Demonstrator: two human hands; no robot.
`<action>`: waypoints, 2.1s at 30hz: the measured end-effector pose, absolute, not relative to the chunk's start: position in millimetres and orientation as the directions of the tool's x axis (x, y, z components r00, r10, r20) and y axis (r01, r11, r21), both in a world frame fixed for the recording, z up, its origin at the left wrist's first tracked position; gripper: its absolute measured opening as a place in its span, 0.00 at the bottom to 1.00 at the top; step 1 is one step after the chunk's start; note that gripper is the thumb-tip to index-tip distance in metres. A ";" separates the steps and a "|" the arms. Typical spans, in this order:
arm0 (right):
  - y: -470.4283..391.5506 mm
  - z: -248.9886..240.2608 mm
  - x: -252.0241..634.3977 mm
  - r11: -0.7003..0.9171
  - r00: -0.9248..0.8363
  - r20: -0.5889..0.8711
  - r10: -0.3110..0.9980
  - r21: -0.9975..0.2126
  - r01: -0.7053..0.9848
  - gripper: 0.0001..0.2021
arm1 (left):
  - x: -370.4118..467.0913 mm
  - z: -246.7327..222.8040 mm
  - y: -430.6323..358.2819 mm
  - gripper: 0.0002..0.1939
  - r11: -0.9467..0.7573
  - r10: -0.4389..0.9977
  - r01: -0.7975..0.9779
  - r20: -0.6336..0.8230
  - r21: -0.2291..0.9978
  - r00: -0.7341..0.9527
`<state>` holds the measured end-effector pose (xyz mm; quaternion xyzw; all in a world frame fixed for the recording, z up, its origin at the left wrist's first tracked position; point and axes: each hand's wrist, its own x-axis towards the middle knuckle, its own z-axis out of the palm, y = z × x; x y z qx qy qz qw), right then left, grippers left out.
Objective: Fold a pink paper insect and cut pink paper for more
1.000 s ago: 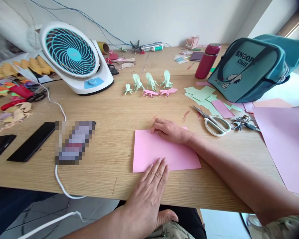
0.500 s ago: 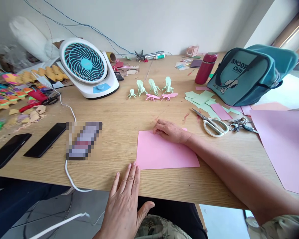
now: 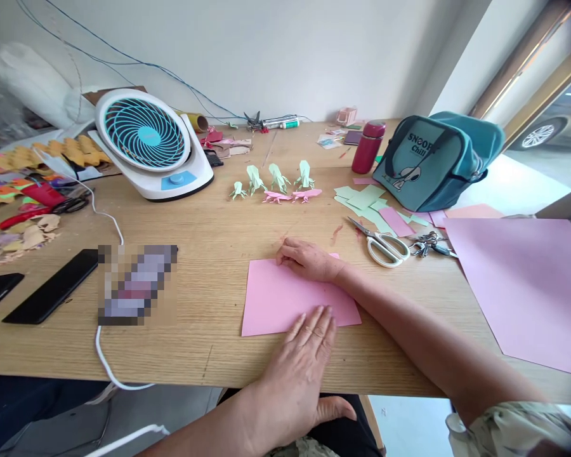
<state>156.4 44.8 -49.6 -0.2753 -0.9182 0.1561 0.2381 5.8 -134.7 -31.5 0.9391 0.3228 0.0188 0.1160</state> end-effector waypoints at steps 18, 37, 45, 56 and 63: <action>47.0 -49.9 157.5 0.669 -0.657 0.337 0.675 -0.654 0.352 0.09 | 0.4 0.7 -114.4 0.36 -0.529 0.492 0.253 0.050 0.810 0.869; -9.2 -11.3 209.9 0.188 -0.200 0.029 0.979 -0.497 0.847 0.20 | -89.9 9.3 -9.7 0.41 -0.295 0.898 0.792 -0.129 0.534 0.421; -24.4 0.0 200.9 0.120 -0.196 -0.154 0.968 -0.401 0.908 0.17 | -55.9 -9.4 84.8 0.14 -0.387 0.917 0.687 0.179 0.615 0.357; -33.9 5.9 195.5 0.123 -0.183 -0.115 0.976 -0.403 0.907 0.08 | -61.9 -46.3 85.4 0.15 -0.501 0.863 0.573 0.425 0.648 0.274; -54.1 13.4 174.2 0.101 -0.165 -0.224 0.960 -0.272 0.957 0.17 | -58.7 -43.0 75.0 0.10 -0.522 0.847 0.628 0.440 0.578 0.299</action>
